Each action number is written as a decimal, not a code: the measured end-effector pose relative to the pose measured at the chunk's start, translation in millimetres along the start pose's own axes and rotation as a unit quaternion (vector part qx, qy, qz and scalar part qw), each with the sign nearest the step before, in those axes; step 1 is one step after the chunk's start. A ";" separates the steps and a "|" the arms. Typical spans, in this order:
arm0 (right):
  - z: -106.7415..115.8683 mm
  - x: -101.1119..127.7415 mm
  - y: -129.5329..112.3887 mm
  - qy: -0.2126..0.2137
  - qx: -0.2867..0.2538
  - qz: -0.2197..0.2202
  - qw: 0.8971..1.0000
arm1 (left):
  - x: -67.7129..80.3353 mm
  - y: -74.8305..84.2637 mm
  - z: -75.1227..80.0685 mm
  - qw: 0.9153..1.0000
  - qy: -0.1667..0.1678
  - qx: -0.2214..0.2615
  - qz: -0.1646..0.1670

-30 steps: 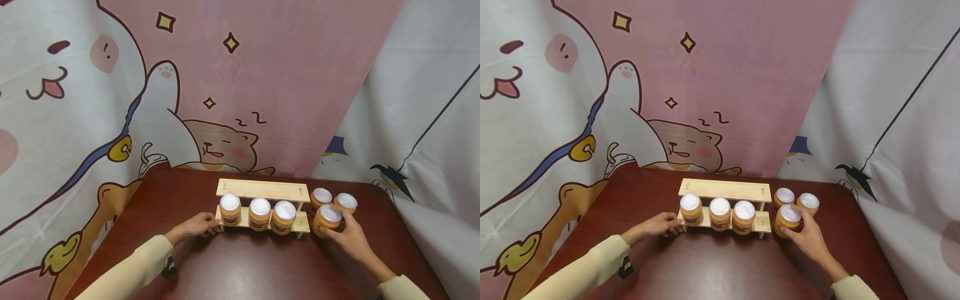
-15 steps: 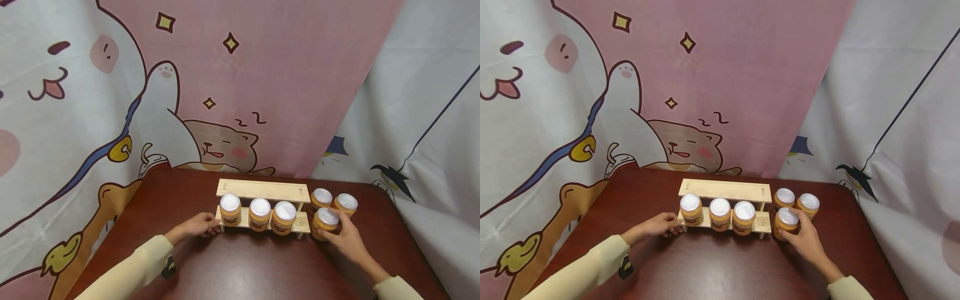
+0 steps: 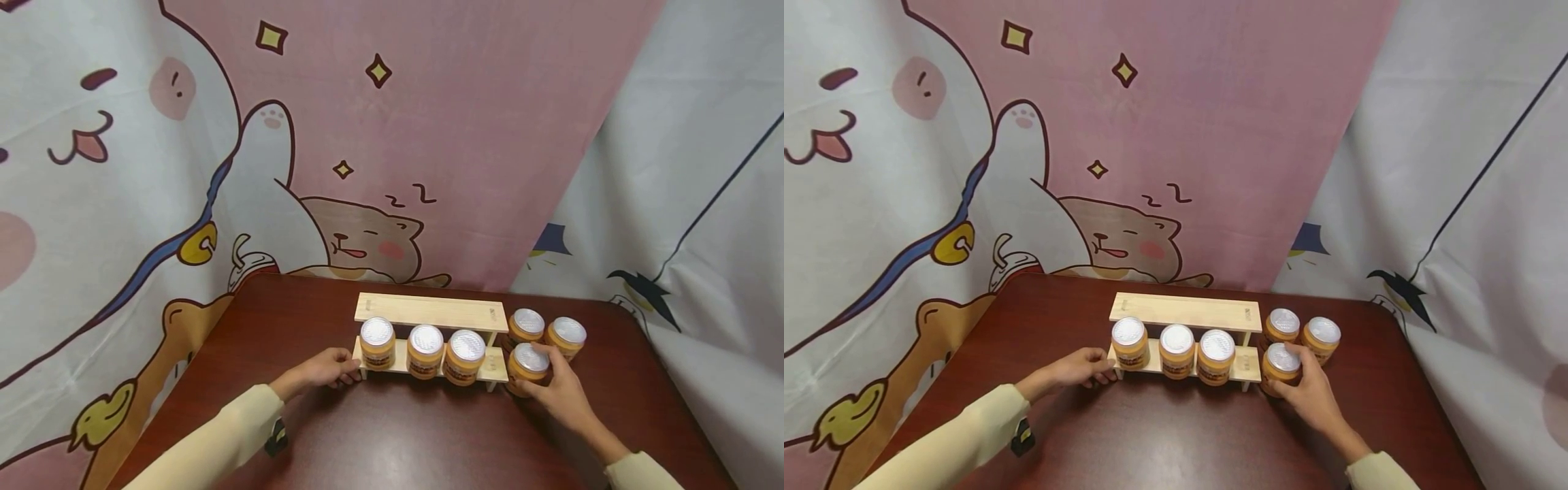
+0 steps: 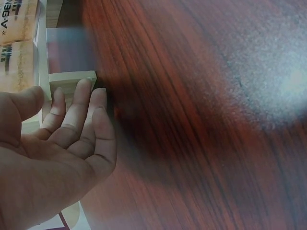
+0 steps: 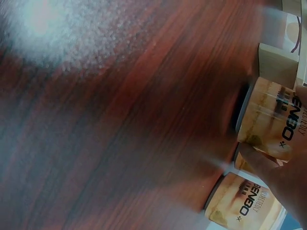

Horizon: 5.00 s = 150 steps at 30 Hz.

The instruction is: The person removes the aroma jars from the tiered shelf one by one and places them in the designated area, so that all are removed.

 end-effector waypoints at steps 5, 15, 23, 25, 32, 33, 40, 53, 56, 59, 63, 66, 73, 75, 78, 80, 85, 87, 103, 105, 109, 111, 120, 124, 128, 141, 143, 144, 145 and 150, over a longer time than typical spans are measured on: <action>-1.4 0.5 0.6 0.002 -0.003 0.000 1.000 | -0.9 -0.3 0.3 1.000 -0.001 -0.005 0.001; -3.3 0.0 -0.9 0.001 -0.001 0.008 1.000 | -0.9 -0.2 0.6 1.000 0.001 -0.002 0.005; -4.9 1.9 -2.3 0.002 -0.005 0.029 1.000 | -0.8 -0.2 0.3 1.000 0.002 0.004 -0.001; -5.6 2.1 -2.0 0.002 -0.004 0.033 0.999 | -0.7 0.2 0.3 1.000 0.002 0.004 -0.001; -5.9 2.8 -2.9 0.007 0.002 0.042 0.999 | -1.2 0.8 0.5 1.000 0.002 0.002 -0.004; -5.9 3.0 -3.0 0.008 0.002 0.043 0.999 | -1.4 0.5 0.4 1.000 0.002 0.002 -0.004; -6.1 3.7 -3.6 0.012 0.002 0.048 0.999 | -2.3 -0.9 0.7 1.000 0.006 0.003 -0.002; -5.1 4.7 -3.3 0.000 -0.001 0.035 0.999 | -1.9 -0.1 -0.1 1.000 0.007 0.006 -0.001; -4.1 5.1 -2.3 -0.009 -0.002 0.031 0.999 | -2.8 -0.4 -0.5 1.000 0.006 0.006 -0.002; 0.5 6.4 -4.2 -0.006 0.002 0.037 0.999 | -3.4 -1.1 -0.6 1.000 0.005 0.003 -0.001; 12.3 6.3 -17.7 0.018 0.002 0.067 0.998 | -3.4 -1.3 0.1 1.000 0.007 0.001 0.000; 22.3 4.0 -37.1 0.044 -0.003 0.105 0.994 | -3.0 -0.7 0.9 1.000 0.009 0.003 0.000; 21.6 8.4 -92.7 0.071 -0.062 0.176 0.980 | -2.5 0.3 1.8 1.000 0.009 0.004 0.002; 13.9 11.5 -104.8 0.066 -0.079 0.182 0.978 | -2.0 1.4 1.5 1.000 0.008 0.003 0.001; -1.1 12.2 -115.4 0.048 -0.096 0.170 0.980 | -1.5 3.0 1.7 1.000 0.009 0.001 0.000; -11.3 10.6 -118.1 0.036 -0.094 0.154 0.983 | -1.5 3.8 2.4 1.000 0.009 0.000 0.000; -31.1 3.7 -118.5 0.024 -0.077 0.128 0.989 | -2.7 4.5 4.2 1.000 0.008 -0.004 0.006; -36.7 0.5 -117.9 0.023 -0.078 0.128 0.988 | -3.2 4.5 4.5 1.000 0.007 -0.005 0.006; -52.7 -3.3 -112.5 0.054 -0.103 0.107 0.987 | -4.7 -1.5 0.6 1.000 0.003 0.010 0.004; -52.7 -4.4 -113.2 0.057 -0.106 0.109 0.987 | -4.5 -1.4 0.9 1.000 0.004 0.011 0.003; -52.3 -6.0 -113.8 0.064 -0.110 0.117 0.985 | -4.3 -1.5 1.1 1.000 0.005 0.011 0.002; -51.9 -6.4 -114.1 0.066 -0.111 0.119 0.984 | -4.2 -1.7 0.8 1.000 0.006 0.010 0.003; -41.3 -11.3 -116.3 0.076 -0.121 0.104 0.984 | -4.3 -0.7 -0.9 1.000 0.003 0.005 0.002; -33.2 -14.5 -121.1 0.077 -0.130 0.102 0.983 | -3.7 -1.2 0.2 1.000 0.004 0.001 0.000; -26.5 -16.8 -125.4 0.078 -0.136 0.098 0.983 | -3.2 -1.5 0.4 1.000 0.002 -0.001 -0.004; 17.6 -21.0 -176.6 0.078 -0.159 0.151 0.972 | -2.0 -1.5 0.5 1.000 0.006 0.000 -0.003; 22.5 -21.6 -179.3 0.074 -0.160 0.154 0.972 | -2.2 -1.6 0.0 1.000 0.004 -0.001 -0.005; 24.8 -21.8 -180.1 0.074 -0.156 0.154 0.973 | -2.3 -1.8 -0.1 1.000 0.004 -0.001 -0.005; 26.9 -22.1 -180.5 0.074 -0.152 0.154 0.973 | -2.3 -2.0 -0.3 1.000 0.003 -0.002 -0.004; 36.3 -24.7 -178.7 0.080 -0.131 0.149 0.977 | -0.9 -2.3 -0.8 1.000 0.004 -0.002 -0.003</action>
Point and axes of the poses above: each hand's wrist, its own x-axis away from the middle knuckle, its own z-axis out of the back of the hand, y = z × x, the point moved 7 cm from there along -x, towards the middle knuckle, and after that the axes turned 4 degrees about x, right-handed, at the moved point
